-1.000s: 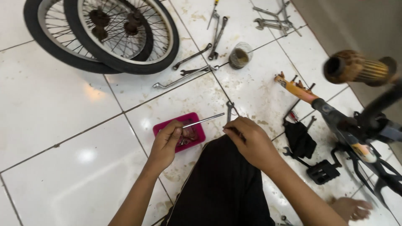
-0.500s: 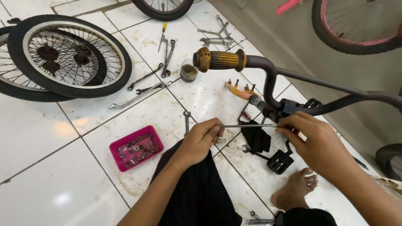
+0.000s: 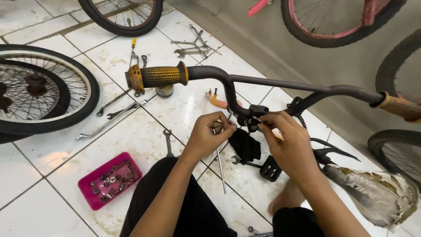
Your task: Securing and adjusting the handlebar components on a bicycle frame using a hand tool while sitting on the floor.
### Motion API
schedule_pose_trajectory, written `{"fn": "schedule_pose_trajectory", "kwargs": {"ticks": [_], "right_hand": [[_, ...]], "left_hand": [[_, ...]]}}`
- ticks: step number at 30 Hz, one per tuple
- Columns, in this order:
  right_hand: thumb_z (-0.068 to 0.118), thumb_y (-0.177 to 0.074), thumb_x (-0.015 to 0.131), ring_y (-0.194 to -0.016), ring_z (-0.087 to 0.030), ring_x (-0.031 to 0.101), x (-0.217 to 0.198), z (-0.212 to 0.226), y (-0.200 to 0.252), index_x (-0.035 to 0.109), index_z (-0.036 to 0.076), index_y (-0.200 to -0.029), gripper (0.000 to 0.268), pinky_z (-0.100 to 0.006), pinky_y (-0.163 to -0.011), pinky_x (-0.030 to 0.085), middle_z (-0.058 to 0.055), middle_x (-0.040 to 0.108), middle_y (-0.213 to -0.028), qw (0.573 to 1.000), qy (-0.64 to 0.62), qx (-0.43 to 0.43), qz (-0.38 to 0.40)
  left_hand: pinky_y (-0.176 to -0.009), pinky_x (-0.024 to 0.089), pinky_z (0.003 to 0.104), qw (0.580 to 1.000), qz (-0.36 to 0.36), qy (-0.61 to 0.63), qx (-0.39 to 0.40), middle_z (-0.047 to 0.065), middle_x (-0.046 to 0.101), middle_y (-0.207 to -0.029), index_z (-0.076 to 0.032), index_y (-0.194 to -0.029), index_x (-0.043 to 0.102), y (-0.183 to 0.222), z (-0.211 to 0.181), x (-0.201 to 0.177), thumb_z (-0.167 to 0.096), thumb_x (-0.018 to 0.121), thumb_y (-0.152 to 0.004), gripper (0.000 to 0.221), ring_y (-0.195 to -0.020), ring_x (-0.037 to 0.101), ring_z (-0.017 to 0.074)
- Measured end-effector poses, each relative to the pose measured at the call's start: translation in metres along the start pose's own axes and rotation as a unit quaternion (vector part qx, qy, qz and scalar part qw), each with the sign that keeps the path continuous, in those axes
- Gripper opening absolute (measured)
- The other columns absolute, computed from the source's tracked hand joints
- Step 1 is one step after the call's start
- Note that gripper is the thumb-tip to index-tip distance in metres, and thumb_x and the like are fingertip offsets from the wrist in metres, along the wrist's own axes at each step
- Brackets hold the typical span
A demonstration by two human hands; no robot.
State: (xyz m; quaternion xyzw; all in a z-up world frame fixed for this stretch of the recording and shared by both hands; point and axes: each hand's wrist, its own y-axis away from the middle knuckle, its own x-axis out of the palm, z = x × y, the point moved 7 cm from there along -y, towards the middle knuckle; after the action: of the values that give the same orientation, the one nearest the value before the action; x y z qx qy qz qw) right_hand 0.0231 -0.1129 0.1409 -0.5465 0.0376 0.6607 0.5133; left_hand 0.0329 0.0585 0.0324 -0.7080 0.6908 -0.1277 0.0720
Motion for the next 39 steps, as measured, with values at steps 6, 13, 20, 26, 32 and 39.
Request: {"fn": "schedule_pose_trajectory", "kwargs": {"ticks": [6,13,20,26,32,39], "right_hand": [[-0.001,-0.089,0.076,-0.075,-0.026,0.073,-0.003,0.013,0.000,0.077,0.000,-0.099,0.009,-0.036,-0.071,0.060,-0.011,0.071,-0.087,0.998,-0.019,-0.035,-0.043],[-0.001,-0.091,0.074,-0.074,-0.025,0.074,-0.006,0.016,0.003,0.078,0.001,-0.097,0.008,-0.034,-0.068,0.060,-0.010,0.072,-0.085,0.998,0.002,-0.039,-0.051],[0.000,-0.092,0.074,-0.076,-0.028,0.073,0.002,0.015,0.003,0.075,-0.003,-0.100,0.009,-0.034,-0.068,0.060,-0.013,0.070,-0.083,0.997,0.027,-0.056,-0.039],[0.002,-0.093,0.074,-0.078,-0.028,0.071,0.009,0.021,-0.001,0.075,-0.002,-0.098,0.006,-0.033,-0.068,0.058,-0.013,0.068,-0.084,0.994,0.051,-0.086,-0.043],[-0.001,-0.095,0.068,-0.078,-0.028,0.068,0.010,0.020,0.002,0.075,-0.002,-0.096,0.007,-0.032,-0.069,0.057,-0.013,0.066,-0.083,0.992,0.075,-0.096,-0.022],[0.007,-0.095,0.072,-0.077,-0.025,0.067,0.016,0.015,0.001,0.075,-0.002,-0.096,0.009,-0.031,-0.070,0.056,-0.011,0.064,-0.081,0.991,0.100,-0.083,-0.017]], "left_hand": [[-0.048,0.028,0.019,0.998,0.003,0.039,-0.047,-0.009,0.030,-0.043,-0.004,-0.103,0.069,0.014,0.007,0.019,-0.003,0.075,-0.084,0.020,-0.045,0.029,0.0045],[-0.048,0.033,0.017,0.995,0.009,0.085,-0.050,-0.009,0.035,-0.041,-0.003,-0.118,0.068,0.011,0.017,0.037,0.004,0.070,-0.085,0.033,-0.044,0.032,0.0031],[-0.048,0.035,0.015,0.988,0.030,0.145,-0.040,-0.010,0.032,-0.046,-0.003,-0.128,0.062,0.014,0.023,0.044,0.006,0.069,-0.085,0.045,-0.045,0.034,0.0020],[-0.047,0.035,0.016,0.983,0.037,0.177,-0.033,-0.010,0.032,-0.046,-0.002,-0.129,0.060,0.015,0.020,0.048,0.005,0.070,-0.084,0.047,-0.045,0.035,0.0019],[-0.047,0.034,0.016,0.984,0.042,0.169,-0.032,-0.010,0.034,-0.045,-0.002,-0.129,0.060,0.015,0.017,0.046,0.004,0.069,-0.087,0.043,-0.043,0.036,0.0020],[-0.046,0.035,0.017,0.986,0.043,0.155,-0.031,-0.009,0.036,-0.042,-0.002,-0.130,0.063,0.016,0.017,0.043,0.002,0.069,-0.089,0.041,-0.041,0.038,0.0026]]}}
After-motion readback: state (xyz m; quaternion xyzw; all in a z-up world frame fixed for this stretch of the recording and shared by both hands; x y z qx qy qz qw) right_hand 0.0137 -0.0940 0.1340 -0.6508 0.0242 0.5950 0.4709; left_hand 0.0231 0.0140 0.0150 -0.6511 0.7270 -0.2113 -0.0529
